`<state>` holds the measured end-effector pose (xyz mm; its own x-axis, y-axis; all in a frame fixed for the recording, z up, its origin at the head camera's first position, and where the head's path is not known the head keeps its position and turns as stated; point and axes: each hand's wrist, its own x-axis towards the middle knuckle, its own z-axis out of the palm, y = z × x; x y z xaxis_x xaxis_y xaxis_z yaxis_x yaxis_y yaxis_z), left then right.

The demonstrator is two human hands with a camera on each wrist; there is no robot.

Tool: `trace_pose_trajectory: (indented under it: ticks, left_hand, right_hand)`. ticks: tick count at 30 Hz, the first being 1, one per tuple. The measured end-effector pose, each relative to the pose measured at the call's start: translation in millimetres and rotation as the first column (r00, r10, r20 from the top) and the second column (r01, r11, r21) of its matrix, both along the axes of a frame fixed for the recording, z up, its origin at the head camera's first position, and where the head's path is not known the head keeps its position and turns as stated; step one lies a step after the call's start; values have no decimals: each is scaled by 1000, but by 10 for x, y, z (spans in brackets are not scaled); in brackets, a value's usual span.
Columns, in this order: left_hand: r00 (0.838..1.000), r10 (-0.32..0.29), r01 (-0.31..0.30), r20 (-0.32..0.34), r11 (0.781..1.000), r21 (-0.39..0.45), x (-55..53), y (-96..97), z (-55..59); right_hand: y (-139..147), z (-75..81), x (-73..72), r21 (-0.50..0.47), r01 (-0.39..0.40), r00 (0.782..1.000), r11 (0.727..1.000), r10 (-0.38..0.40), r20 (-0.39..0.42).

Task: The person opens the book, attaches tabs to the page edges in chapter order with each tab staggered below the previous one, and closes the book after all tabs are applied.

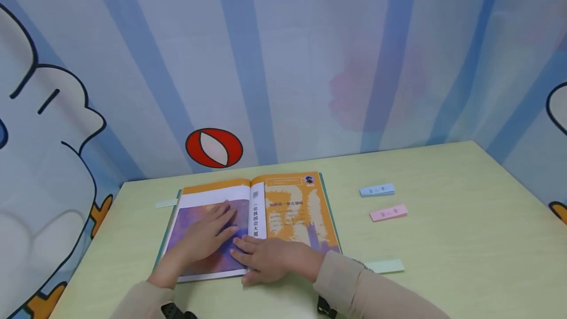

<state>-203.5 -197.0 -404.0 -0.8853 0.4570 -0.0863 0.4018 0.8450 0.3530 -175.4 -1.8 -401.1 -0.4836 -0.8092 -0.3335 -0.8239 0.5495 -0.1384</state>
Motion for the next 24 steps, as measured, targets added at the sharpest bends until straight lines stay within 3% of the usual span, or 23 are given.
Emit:
trace_pose_trajectory:
  ticks: [5, 11, 15, 20, 24]
  left_hand:
    - [998, -52, 51, -20, 997, -59, -247, 176, -63]
    - [1000, -6, 4, -14, 989, -148, -453, 303, -133]
    - [999, 47, -45, 11, 990, -135, -499, 359, -164]
    - [998, 57, -56, 6, 988, -144, -495, 432, -235]
    - [998, 61, -58, 14, 987, -151, -503, 468, -198]
  right_hand:
    - [-28, 22, -47, -8, -19, 999, 1000, 20, 35]
    - [-37, 47, -119, -41, -18, 984, 999, 25, 176]
    - [-23, 21, -154, -53, -31, 974, 998, 42, 222]
    - [33, -27, -183, -78, -38, 962, 996, 58, 269]
    - [66, -34, -232, -116, -47, 940, 992, 84, 331]
